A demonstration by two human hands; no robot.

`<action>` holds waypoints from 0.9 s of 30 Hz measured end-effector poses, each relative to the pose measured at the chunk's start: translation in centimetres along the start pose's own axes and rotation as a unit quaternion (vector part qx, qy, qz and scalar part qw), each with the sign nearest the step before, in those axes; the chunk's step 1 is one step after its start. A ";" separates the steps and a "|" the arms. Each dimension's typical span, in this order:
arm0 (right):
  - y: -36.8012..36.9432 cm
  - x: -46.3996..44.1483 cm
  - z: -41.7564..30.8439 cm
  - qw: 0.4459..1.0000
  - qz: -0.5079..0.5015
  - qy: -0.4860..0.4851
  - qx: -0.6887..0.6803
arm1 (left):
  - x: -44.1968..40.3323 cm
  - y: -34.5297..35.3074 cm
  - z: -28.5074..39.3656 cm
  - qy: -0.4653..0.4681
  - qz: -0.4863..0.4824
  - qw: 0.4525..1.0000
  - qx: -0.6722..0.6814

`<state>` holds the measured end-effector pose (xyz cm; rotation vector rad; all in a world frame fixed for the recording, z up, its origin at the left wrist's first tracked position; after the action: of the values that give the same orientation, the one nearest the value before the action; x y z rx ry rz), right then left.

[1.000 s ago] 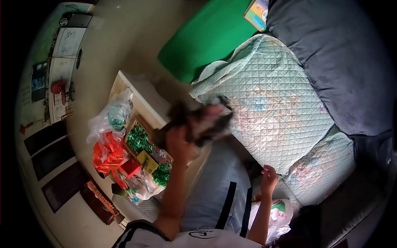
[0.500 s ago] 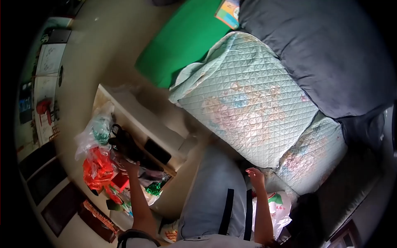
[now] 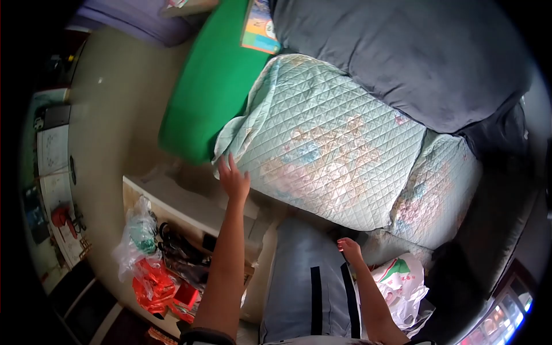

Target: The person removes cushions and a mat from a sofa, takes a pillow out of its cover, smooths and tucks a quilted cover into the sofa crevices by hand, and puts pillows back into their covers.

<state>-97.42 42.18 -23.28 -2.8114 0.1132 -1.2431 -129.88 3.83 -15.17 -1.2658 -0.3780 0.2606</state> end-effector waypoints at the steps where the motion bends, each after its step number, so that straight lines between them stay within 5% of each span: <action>1: 0.2 0.1 -0.2 1.000 0.006 0.001 -0.005 | -1.1 0.1 1.1 0.007 -0.003 1.000 0.000; 7: 1.4 -0.2 0.4 0.998 0.013 0.038 -0.038 | -5.8 0.7 1.8 0.017 0.034 0.999 -0.021; 12: 1.6 -0.3 0.6 0.997 0.026 0.045 -0.061 | -3.6 3.3 -3.7 0.002 -0.092 0.995 -0.049; 14: 1.4 -0.6 1.0 0.996 0.030 0.036 -0.074 | -0.7 6.6 -7.9 -0.074 -0.218 0.973 -0.030; 18: -0.4 -0.8 -0.9 0.999 0.028 0.007 -0.026 | 8.5 15.0 -14.3 -0.059 -0.398 0.909 -0.106; 20: -2.2 -0.5 -1.6 0.997 0.057 -0.013 -0.042 | 13.8 14.8 -9.4 0.068 -0.418 0.891 -0.165; 24: -6.6 1.3 -0.9 0.988 0.120 -0.024 -0.089 | 22.6 18.1 -1.6 0.163 -0.416 0.894 -0.035; 26: -9.1 2.2 1.6 0.989 0.144 0.003 -0.031 | 26.0 21.2 0.9 -0.040 -0.502 0.864 0.019; 27: -10.6 2.8 2.9 0.987 0.158 0.027 0.033 | 27.4 22.6 3.5 -0.030 -0.506 0.859 0.075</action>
<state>-92.98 52.52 -22.23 -2.5729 0.4887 -1.2221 -105.99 24.07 -32.30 -0.7642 -1.0003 -0.5657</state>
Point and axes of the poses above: each hand's wrist, its own x-axis away from the middle knuckle, its own y-axis out of the palm, z = x × y, the point moved 9 cm from there along -x, towards the middle knuckle, and after that the axes turned 14 degrees about -y, right-handed, at the moved point
